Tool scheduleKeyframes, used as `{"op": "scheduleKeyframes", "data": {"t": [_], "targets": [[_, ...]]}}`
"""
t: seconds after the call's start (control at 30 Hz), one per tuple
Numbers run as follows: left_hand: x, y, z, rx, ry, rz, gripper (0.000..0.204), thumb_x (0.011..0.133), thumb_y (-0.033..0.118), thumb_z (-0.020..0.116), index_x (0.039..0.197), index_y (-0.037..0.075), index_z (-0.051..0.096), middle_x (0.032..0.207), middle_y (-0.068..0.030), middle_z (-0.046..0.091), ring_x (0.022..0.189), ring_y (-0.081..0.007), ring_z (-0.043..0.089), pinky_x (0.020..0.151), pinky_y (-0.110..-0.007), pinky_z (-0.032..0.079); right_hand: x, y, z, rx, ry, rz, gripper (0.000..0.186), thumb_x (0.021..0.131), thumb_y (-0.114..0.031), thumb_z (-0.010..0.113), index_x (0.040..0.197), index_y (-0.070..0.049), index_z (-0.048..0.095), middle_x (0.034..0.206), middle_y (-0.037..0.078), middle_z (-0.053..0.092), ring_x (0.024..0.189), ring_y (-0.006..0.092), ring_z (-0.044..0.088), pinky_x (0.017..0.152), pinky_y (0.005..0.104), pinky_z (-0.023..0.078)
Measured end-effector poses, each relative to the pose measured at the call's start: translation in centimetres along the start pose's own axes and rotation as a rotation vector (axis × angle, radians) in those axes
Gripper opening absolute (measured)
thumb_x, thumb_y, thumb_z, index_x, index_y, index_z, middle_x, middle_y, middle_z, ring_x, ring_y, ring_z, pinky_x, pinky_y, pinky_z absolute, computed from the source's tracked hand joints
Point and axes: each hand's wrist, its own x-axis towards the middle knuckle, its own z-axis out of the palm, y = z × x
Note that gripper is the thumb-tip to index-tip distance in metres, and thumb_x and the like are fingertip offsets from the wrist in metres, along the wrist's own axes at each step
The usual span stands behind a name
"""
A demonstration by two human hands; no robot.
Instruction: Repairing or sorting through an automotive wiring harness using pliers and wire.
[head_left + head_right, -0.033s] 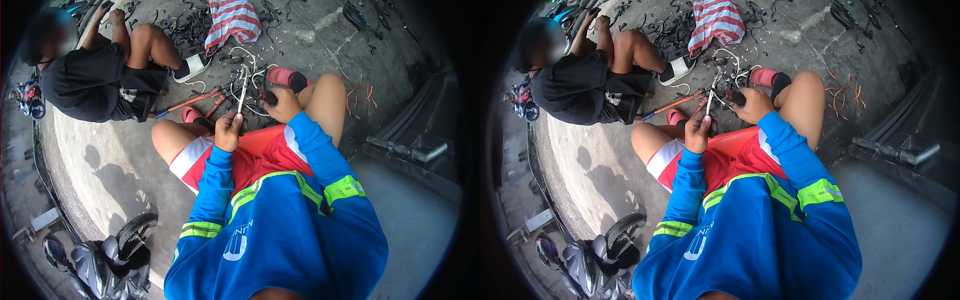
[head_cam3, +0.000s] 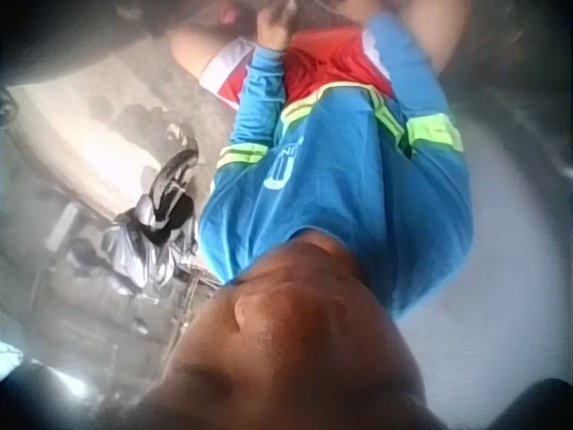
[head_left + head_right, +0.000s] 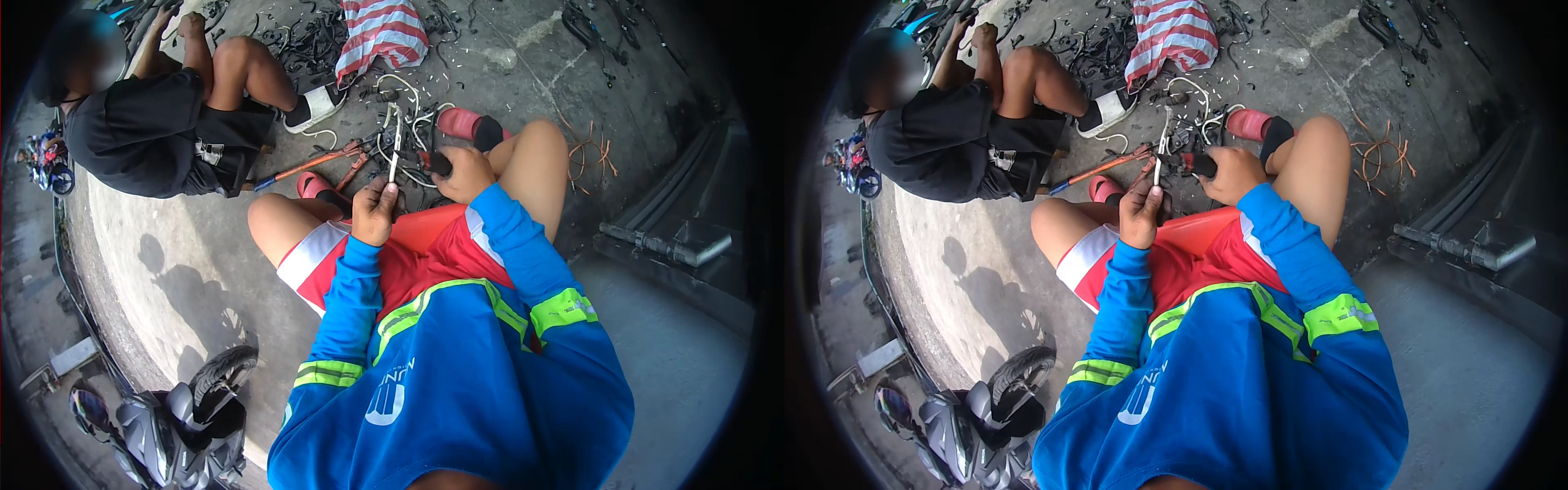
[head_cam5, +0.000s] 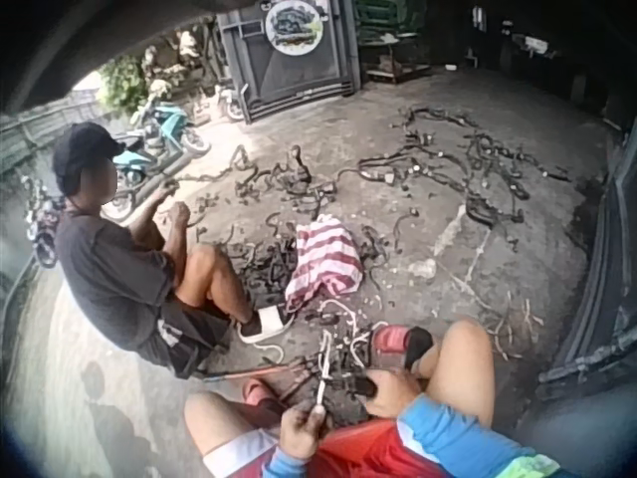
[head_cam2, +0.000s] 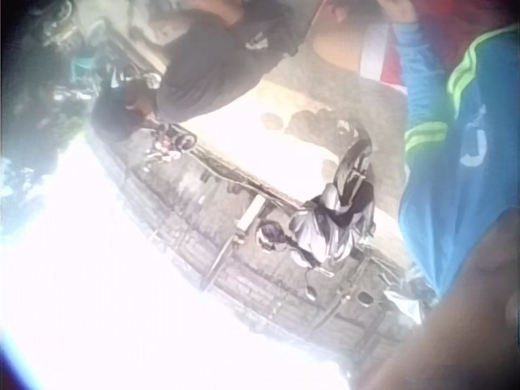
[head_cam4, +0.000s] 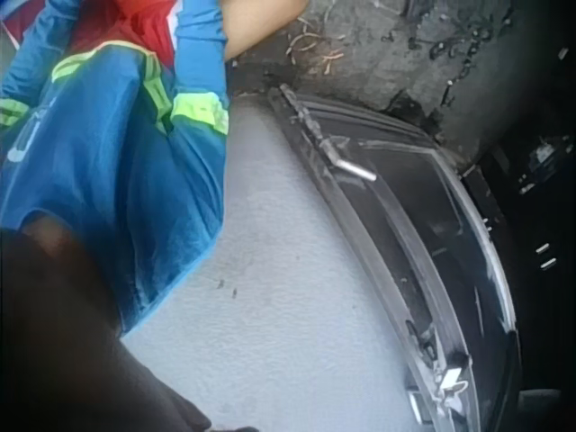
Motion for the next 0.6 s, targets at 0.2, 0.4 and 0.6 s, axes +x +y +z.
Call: {"op": "scheduleKeyframes", "data": {"t": [0.2, 0.4, 0.6], "targets": [[0.6, -0.8, -0.3, 0.175, 0.100, 0.038, 0.023, 0.089, 0.016, 0.049, 0.077, -0.002, 0.056, 0.055, -0.0020, 0.049, 0.049, -0.0075, 0.043, 0.045, -0.024, 0.034, -0.1, -1.2, 0.1, -0.286, -0.044, -0.086, 0.035, 0.056, -0.018, 0.066, 0.087, -0.003, 0.061, 0.080, 0.013, 0.060, 0.078, 0.0331, 0.058, 0.071, 0.0418, 0.044], [0.5, -2.0, -0.7, 0.279, 0.115, 0.122, 0.022, 0.087, 0.013, 0.050, 0.072, -0.002, 0.052, 0.053, -0.0033, 0.048, 0.049, -0.0089, 0.042, 0.045, -0.026, 0.034, 0.0, -1.1, 0.9, -0.332, -0.017, -0.074, 0.036, 0.054, -0.016, 0.062, 0.088, -0.005, 0.063, 0.080, 0.013, 0.060, 0.079, 0.0312, 0.058, 0.072, 0.0414, 0.042], [0.6, -2.2, -0.5, 0.259, 0.172, 0.144, 0.019, 0.086, 0.012, 0.051, 0.073, -0.002, 0.051, 0.052, -0.0101, 0.047, 0.046, -0.0189, 0.046, 0.046, -0.032, 0.036, 0.0, -2.5, 1.0, -0.327, -0.049, 0.040, 0.030, 0.057, -0.014, 0.056, 0.085, -0.008, 0.064, 0.083, 0.012, 0.063, 0.085, 0.0297, 0.060, 0.081, 0.0458, 0.042]]}}
